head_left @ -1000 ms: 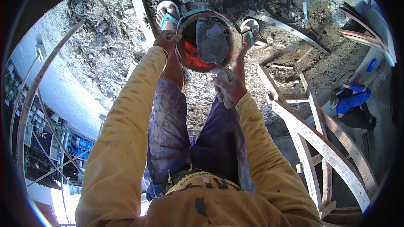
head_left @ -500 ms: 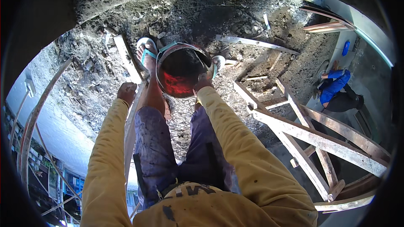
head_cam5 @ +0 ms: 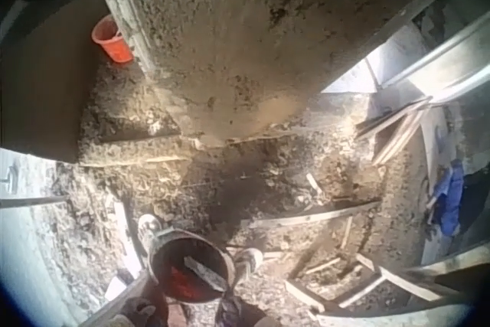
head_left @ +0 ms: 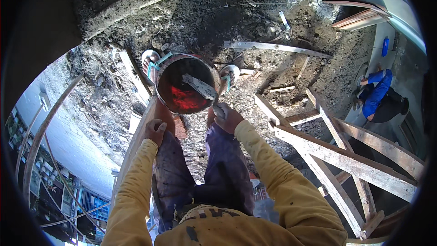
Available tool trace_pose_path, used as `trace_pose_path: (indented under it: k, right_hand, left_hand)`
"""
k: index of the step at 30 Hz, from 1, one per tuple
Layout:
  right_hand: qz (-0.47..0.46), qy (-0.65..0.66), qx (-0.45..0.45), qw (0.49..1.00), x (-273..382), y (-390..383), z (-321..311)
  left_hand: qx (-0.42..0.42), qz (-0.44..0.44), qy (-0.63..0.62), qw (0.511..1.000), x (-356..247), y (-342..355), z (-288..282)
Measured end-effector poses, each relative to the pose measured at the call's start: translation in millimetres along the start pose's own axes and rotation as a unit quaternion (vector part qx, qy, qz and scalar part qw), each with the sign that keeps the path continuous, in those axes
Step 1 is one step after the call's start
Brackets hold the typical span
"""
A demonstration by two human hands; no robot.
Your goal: Apply plaster to a corner of a wall using a trowel and a float.
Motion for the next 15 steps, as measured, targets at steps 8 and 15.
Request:
trace_pose_path:
  k: [8,15]
  right_hand:
    - [0.069,0.312,-0.12,0.94,-39.9,115.7,-83.2]
    - [0.114,0.421,-0.369,0.821,-84.1,273.4,-157.4]
  left_hand:
    - [-0.042,0.083,0.032,0.995,-104.1,-74.6,-53.2]
    - [0.025,0.149,0.326,0.933,-145.6,-43.4,19.2]
Point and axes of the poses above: each hand's wrist, its own y-axis towards the middle knuckle, its own z-axis out of the palm, x = y × z, the point moved 6 cm from there along y, towards the middle knuckle, and after that the axes turned 8 degrees about z, right-handed, at the moved point
